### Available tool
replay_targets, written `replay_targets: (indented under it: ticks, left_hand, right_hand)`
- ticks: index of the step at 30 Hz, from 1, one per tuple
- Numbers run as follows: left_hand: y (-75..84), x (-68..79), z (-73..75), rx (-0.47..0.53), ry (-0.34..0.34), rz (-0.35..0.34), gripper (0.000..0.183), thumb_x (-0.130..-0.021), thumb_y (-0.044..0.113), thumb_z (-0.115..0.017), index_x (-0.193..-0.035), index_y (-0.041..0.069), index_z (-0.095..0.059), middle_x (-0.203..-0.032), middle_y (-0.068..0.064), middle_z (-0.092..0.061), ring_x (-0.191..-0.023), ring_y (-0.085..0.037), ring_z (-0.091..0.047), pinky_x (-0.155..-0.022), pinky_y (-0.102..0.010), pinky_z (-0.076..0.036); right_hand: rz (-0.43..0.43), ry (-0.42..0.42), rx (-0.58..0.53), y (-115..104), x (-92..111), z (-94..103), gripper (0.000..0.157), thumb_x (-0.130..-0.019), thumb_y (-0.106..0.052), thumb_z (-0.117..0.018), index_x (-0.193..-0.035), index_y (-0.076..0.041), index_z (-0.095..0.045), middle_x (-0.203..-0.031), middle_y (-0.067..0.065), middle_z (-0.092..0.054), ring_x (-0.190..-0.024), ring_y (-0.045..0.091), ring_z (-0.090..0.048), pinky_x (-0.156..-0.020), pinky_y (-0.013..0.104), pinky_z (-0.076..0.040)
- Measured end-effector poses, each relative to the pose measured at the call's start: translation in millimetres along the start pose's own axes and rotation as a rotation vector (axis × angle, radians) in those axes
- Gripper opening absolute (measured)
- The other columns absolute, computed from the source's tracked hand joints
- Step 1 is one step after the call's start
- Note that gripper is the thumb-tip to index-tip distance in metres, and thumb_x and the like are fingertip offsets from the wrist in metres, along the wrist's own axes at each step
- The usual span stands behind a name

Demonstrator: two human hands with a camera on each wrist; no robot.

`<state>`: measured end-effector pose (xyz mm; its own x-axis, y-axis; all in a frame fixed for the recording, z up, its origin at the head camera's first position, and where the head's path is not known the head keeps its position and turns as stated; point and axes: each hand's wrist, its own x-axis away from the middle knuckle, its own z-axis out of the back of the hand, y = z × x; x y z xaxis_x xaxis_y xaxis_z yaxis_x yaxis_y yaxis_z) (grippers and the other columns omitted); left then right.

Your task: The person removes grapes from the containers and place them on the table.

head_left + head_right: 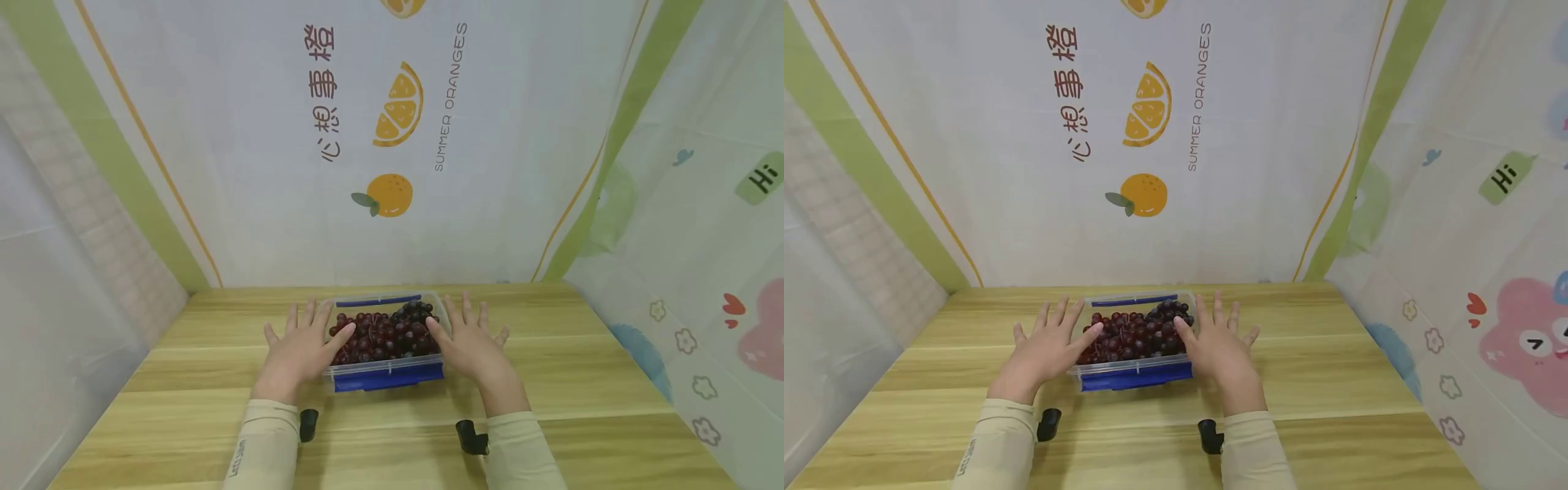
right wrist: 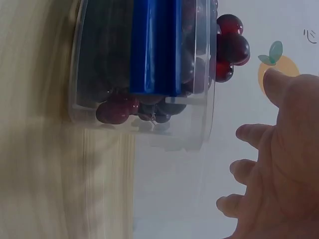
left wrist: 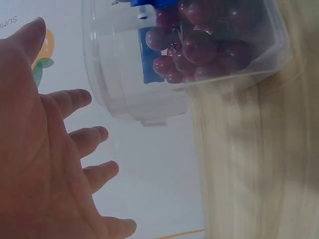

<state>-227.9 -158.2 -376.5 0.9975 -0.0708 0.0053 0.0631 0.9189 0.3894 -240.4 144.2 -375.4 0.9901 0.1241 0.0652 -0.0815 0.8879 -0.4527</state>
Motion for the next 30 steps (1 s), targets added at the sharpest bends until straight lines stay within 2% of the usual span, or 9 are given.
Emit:
replay_targets:
  ticks: [9, 16, 19, 30]
  left_hand:
    - [-3.4, 4.5, -10.9, 0.071, -0.066, 0.019, 0.098, -0.101, 0.083, -0.031, -0.173, 0.026, 0.003, -0.177, -0.027, 0.0, -0.162, -0.055, -0.001, -0.116, -0.088, 0.009]
    - [-7.5, 3.4, -17.4, 0.056, -0.073, 0.021, 0.115, -0.096, 0.089, -0.034, -0.172, 0.011, 0.0, -0.175, -0.028, -0.018, -0.162, -0.054, -0.015, -0.121, -0.084, 0.003]
    - [-9.7, 2.2, -18.2, 0.04, -0.075, 0.021, 0.122, -0.092, 0.093, -0.034, -0.172, 0.006, -0.004, -0.174, -0.028, -0.023, -0.161, -0.054, -0.021, -0.123, -0.083, -0.002]
    - [-14.0, -3.5, -24.6, 0.036, -0.079, 0.022, 0.127, -0.09, 0.095, -0.034, -0.17, 0.005, 0.006, -0.173, -0.032, -0.022, -0.158, -0.055, -0.028, -0.124, -0.082, -0.007]
  right_hand:
    - [0.005, -0.013, 0.011, -6.0, 0.8, -5.4, 0.081, -0.109, -0.07, -0.027, -0.173, -0.029, 0.0, -0.18, 0.009, 0.016, -0.163, 0.047, 0.019, -0.115, 0.089, 0.015]
    - [-0.014, -0.024, 0.009, -5.2, 5.0, -11.0, 0.083, -0.108, -0.072, -0.029, -0.173, -0.029, 0.001, -0.18, 0.013, 0.01, -0.164, 0.049, 0.013, -0.116, 0.088, 0.014]
    - [-0.017, -0.042, 0.003, -5.1, 6.9, -13.1, 0.087, -0.108, -0.073, -0.029, -0.173, -0.023, -0.001, -0.18, 0.018, 0.005, -0.164, 0.05, 0.011, -0.116, 0.088, 0.013]
    - [-0.011, -0.058, 0.006, -5.5, 12.7, -22.6, 0.091, -0.109, -0.068, -0.033, -0.172, -0.009, -0.005, -0.18, 0.021, -0.006, -0.165, 0.05, 0.001, -0.119, 0.087, 0.006]
